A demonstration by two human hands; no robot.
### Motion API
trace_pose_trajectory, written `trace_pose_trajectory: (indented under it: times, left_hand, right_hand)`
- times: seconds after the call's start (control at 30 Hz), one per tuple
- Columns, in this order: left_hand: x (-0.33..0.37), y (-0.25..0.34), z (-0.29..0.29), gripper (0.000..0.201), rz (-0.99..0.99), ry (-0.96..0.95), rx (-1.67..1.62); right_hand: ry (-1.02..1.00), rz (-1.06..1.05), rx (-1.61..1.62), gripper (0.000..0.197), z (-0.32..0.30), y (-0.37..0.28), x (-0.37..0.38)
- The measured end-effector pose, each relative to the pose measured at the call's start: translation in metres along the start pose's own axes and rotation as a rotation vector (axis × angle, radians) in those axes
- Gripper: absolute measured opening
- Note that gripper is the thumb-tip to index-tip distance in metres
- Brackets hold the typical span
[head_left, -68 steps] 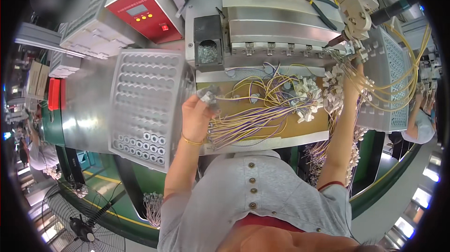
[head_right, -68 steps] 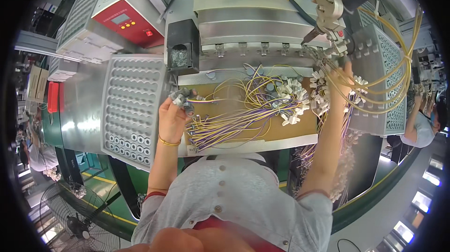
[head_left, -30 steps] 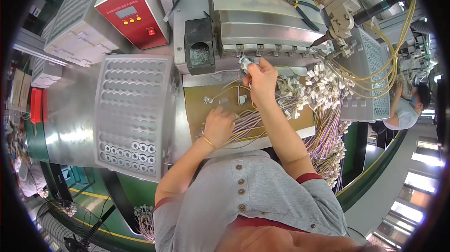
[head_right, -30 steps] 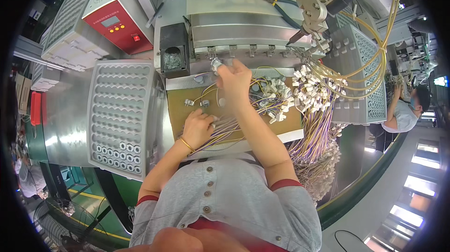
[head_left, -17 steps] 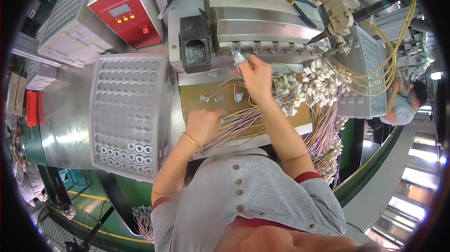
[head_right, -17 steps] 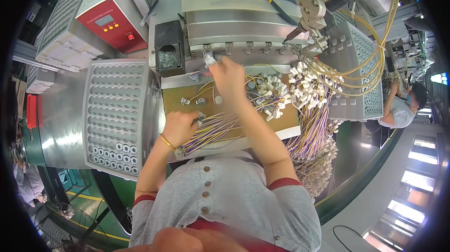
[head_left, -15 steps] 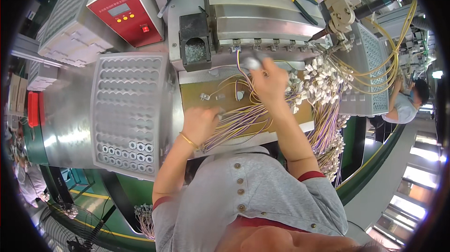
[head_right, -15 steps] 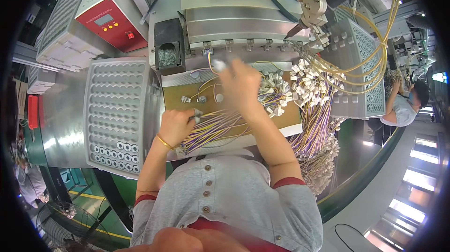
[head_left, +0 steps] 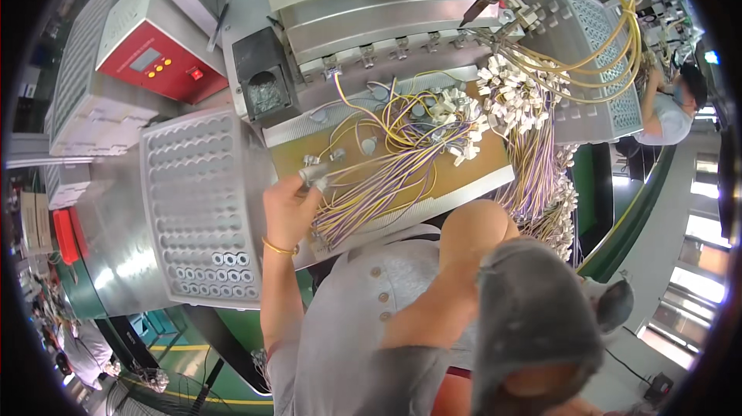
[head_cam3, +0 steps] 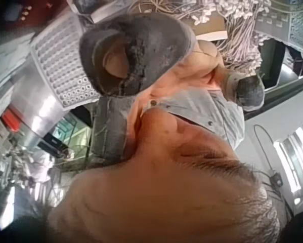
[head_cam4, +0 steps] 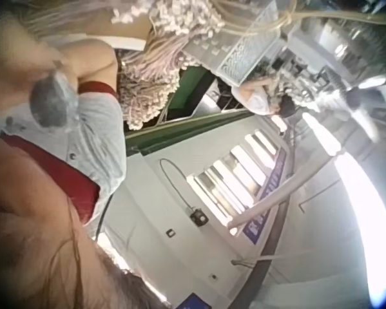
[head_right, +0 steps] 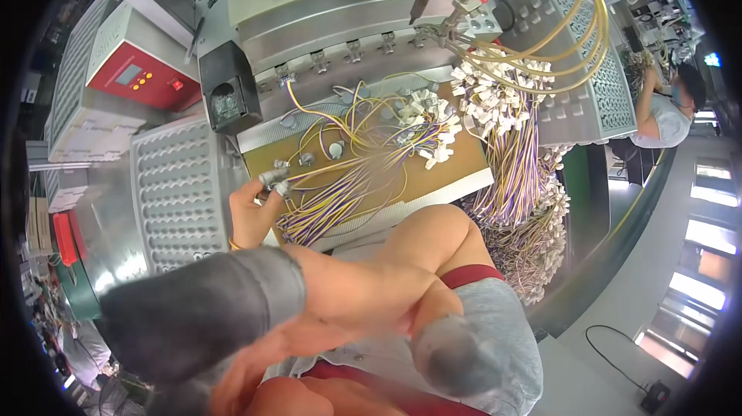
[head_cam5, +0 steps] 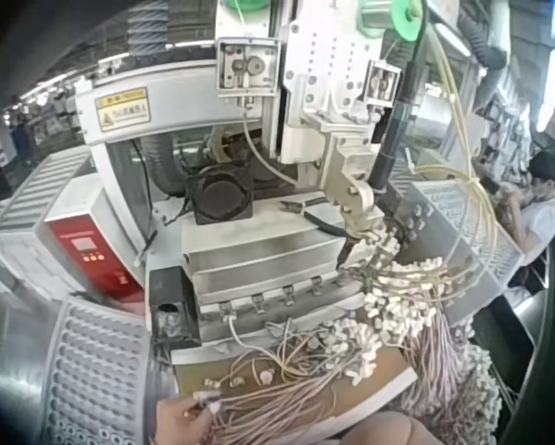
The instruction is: The person assembles wire harnesses by fitting plastic connector housings onto wire ends and placing the connectors into machine slots.
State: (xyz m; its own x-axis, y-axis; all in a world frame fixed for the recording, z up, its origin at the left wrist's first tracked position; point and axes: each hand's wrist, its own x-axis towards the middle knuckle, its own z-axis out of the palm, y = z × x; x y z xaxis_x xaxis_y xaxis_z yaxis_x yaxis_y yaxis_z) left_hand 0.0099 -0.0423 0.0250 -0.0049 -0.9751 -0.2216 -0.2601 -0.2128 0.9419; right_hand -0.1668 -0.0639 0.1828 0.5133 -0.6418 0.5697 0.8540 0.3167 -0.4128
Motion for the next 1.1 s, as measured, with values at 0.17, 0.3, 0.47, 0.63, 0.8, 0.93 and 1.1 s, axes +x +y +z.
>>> trace_pose_trajectory:
  times: [0.17,0.3,0.47,0.63,0.8,0.93,1.1]
  left_hand:
    - [-0.001,0.003,-0.005,0.023,0.448,0.283,0.475]
    - [-0.006,0.0,0.001,0.023,0.106,0.262,0.077]
    - [-0.012,-0.008,0.0,0.024,0.063,0.188,-0.11]
    - [-0.02,-0.012,-0.005,0.028,-0.006,0.113,-0.225]
    - [-0.022,-0.007,-0.003,0.025,0.019,0.26,-0.255]
    - [-0.026,0.005,-0.013,0.027,0.171,0.37,0.157]
    - [-0.023,0.005,-0.002,0.028,0.618,0.626,0.464]
  right_hand:
    - [0.092,-0.172,0.161,0.048,0.01,0.019,0.002]
    - [0.101,-0.344,0.219,0.042,0.011,0.027,0.005]
    - [-0.014,-0.79,0.226,0.035,0.0,0.044,0.001]
    - [0.281,-0.647,0.191,0.043,-0.012,0.059,-0.048]
    - [0.005,-0.659,0.36,0.045,-0.055,0.076,-0.062]
    - [0.309,0.476,-0.714,0.036,-0.071,0.026,-0.026]
    - [-0.062,0.738,-1.477,0.021,-0.126,0.062,-0.04]
